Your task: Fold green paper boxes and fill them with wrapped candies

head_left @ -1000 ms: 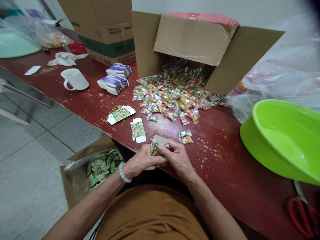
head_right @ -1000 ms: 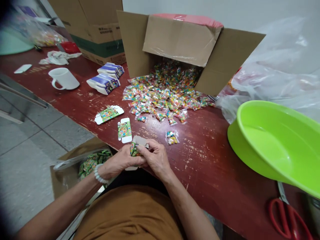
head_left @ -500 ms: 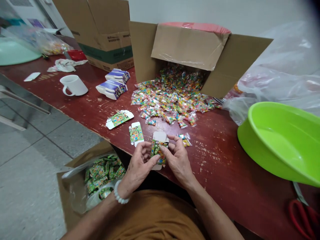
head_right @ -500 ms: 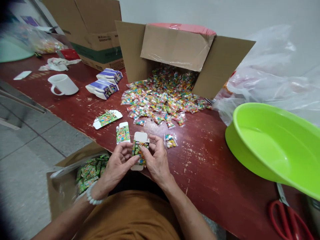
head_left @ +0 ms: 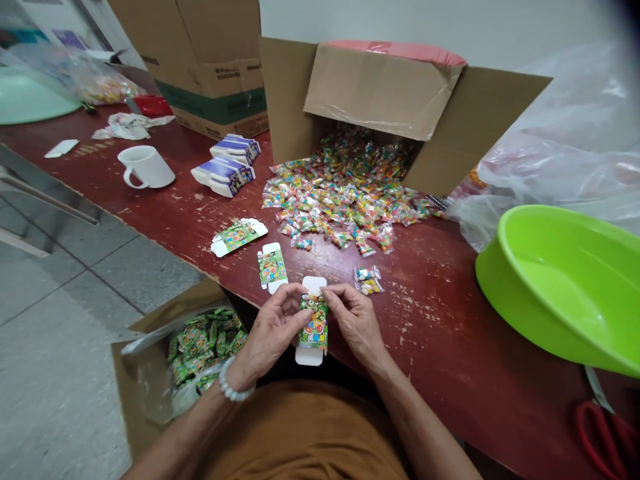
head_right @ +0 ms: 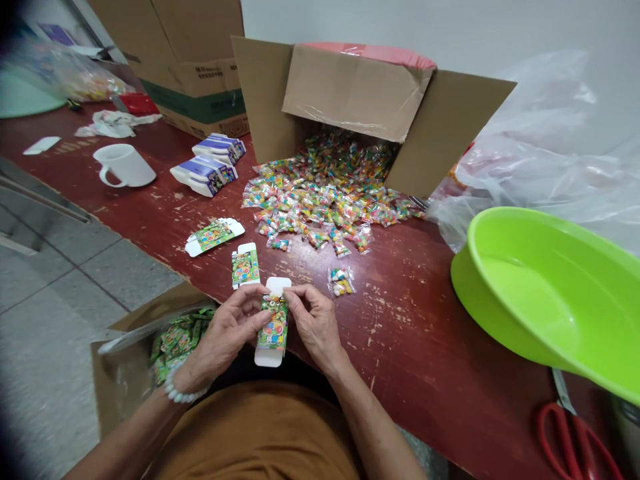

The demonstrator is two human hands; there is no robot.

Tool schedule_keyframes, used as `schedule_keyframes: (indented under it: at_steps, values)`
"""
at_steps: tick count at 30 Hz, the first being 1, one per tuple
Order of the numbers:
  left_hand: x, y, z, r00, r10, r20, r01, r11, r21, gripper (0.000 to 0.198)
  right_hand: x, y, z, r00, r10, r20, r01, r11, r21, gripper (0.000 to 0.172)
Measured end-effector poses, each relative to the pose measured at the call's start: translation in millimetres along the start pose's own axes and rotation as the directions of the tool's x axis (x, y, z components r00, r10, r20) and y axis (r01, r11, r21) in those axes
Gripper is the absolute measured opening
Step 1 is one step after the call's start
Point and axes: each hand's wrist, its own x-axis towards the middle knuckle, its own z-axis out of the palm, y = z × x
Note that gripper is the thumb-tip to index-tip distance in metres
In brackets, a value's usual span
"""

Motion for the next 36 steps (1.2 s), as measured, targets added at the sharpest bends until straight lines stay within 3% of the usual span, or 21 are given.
schedule_keyframes:
  at_steps: [3, 8, 10, 13, 16, 18, 21, 23, 25, 29, 32, 36]
  values:
    - [2, -2, -0.2, 0.999, -0.037, -0.009, 0.037, 0.999, -0.028, 0.031, 6, -2, -3, 0.993, 0.113, 0.043, -0.115, 0.992, 0.052, 0.023]
    - [4, -7, -3.0, 0.993, 0.093, -0.075, -0.087, 0.993, 0.08, 0.025, 12, -2, 0, 0.974, 0.186, 0.129, -0.209, 0.957, 0.201, 0.043]
    - [4, -9, -4.5, 0.986, 0.137, -0.094, -0.12, 0.979, 0.165, 0.023, 11, -1, 1, 0.969, 0.178, 0.173, -0.206, 0.966, 0.158, 0.034]
    - [5, -9, -4.3, 0.977, 0.16, -0.142, -0.138, 0.978, 0.154, 0.026, 6, 1, 2, 0.989, 0.085, 0.121, -0.089, 0.996, 0.028, 0.018]
    - [6, -6, -1.8, 0.985, 0.053, -0.163, -0.062, 0.996, -0.056, 0.043, 2, 0, 3, 0.998, -0.033, 0.055, 0.036, 0.998, -0.049, 0.013]
    - [5, -3, -0.2, 0.993, -0.114, -0.044, 0.103, 0.975, -0.198, 0.049, 0, -1, 3, 0.997, -0.06, 0.038, 0.061, 0.998, -0.029, 0.012]
    - [1, -1, 1.8, 0.919, -0.339, 0.2, 0.384, 0.884, -0.266, 0.056, -1, -3, 0, 0.987, -0.139, 0.082, 0.146, 0.985, -0.088, 0.011]
    - [-2, -1, 3.9, 0.904, -0.375, 0.204, 0.42, 0.867, -0.267, 0.059, -2, -4, -2, 0.96, -0.23, 0.161, 0.258, 0.949, -0.183, 0.011]
    - [-3, -3, 7.0, 0.927, -0.347, 0.14, 0.373, 0.891, -0.259, 0.056, -1, -5, -3, 0.946, -0.259, 0.197, 0.303, 0.922, -0.242, 0.013]
    - [-2, -6, 14.4, 0.956, -0.285, 0.071, 0.293, 0.936, -0.195, 0.057, 4, -7, -3, 0.983, -0.041, 0.181, 0.068, 0.987, -0.146, 0.018]
    - [-1, -7, 16.5, 0.97, -0.235, 0.065, 0.242, 0.959, -0.15, 0.06, 9, -12, -1, 0.958, 0.127, 0.257, -0.138, 0.99, 0.027, 0.025]
    - [1, -6, 13.6, 0.967, -0.213, 0.141, 0.231, 0.965, -0.125, 0.066, 15, -20, 2, 0.942, 0.244, 0.23, -0.29, 0.938, 0.189, 0.031]
